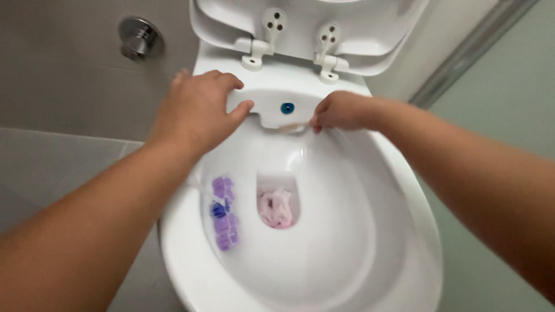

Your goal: The person scrubs the inside of a toilet bowl using a toilet brush and a toothbrush. They apply cleaning solution, scrub the rim and under the seat, then rinse and dry their hands.

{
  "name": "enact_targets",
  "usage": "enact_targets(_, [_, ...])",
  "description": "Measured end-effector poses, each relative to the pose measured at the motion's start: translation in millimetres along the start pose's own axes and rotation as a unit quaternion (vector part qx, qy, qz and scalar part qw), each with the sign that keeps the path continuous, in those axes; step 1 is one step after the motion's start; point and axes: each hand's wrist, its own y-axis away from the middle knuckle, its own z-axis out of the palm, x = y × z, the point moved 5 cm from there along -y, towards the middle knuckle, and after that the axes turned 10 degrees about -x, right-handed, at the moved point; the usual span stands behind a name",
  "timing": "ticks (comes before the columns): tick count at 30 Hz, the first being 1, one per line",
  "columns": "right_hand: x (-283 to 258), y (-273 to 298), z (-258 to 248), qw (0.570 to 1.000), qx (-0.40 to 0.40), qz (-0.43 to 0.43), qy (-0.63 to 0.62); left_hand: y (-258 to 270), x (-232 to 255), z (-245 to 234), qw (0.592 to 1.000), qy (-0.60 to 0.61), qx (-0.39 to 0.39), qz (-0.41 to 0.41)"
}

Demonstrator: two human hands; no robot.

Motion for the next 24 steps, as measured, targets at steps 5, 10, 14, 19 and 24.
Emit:
enact_targets(5, [-31.3, 1.2, -26.8, 0.993, 0.095, -0.032, 0.055, 0.6, 0.3, -0.8, 1.000, -0.007, 0.011, 0.007])
enact_targets(10, [-59.8, -10.3, -83.1, 0.948, 0.314, -0.044, 0.011, 0.4, 0.1, -0.4, 1.000, -0.006, -0.013, -0.012])
enact_targets(14, [-74.0, -28.5, -83.7, 0.934, 0.355, 0.019, 0.022, 2.2, -1.0, -0.8, 1.000, -0.003, 0.008, -0.010])
enact_targets(19, [-63.8, -29.2, -78.6, 0.960, 0.258, 0.068, 0.089, -0.7, -2.1, 3.4, 1.000, 0.004, -0.014, -0.018])
enact_targets(24, [-61.4, -11.9, -85.8, 0.939, 0.341, 0.019, 0.024, -0.8, 0.0, 3.7, 0.999, 0.005, -0.025, -0.025])
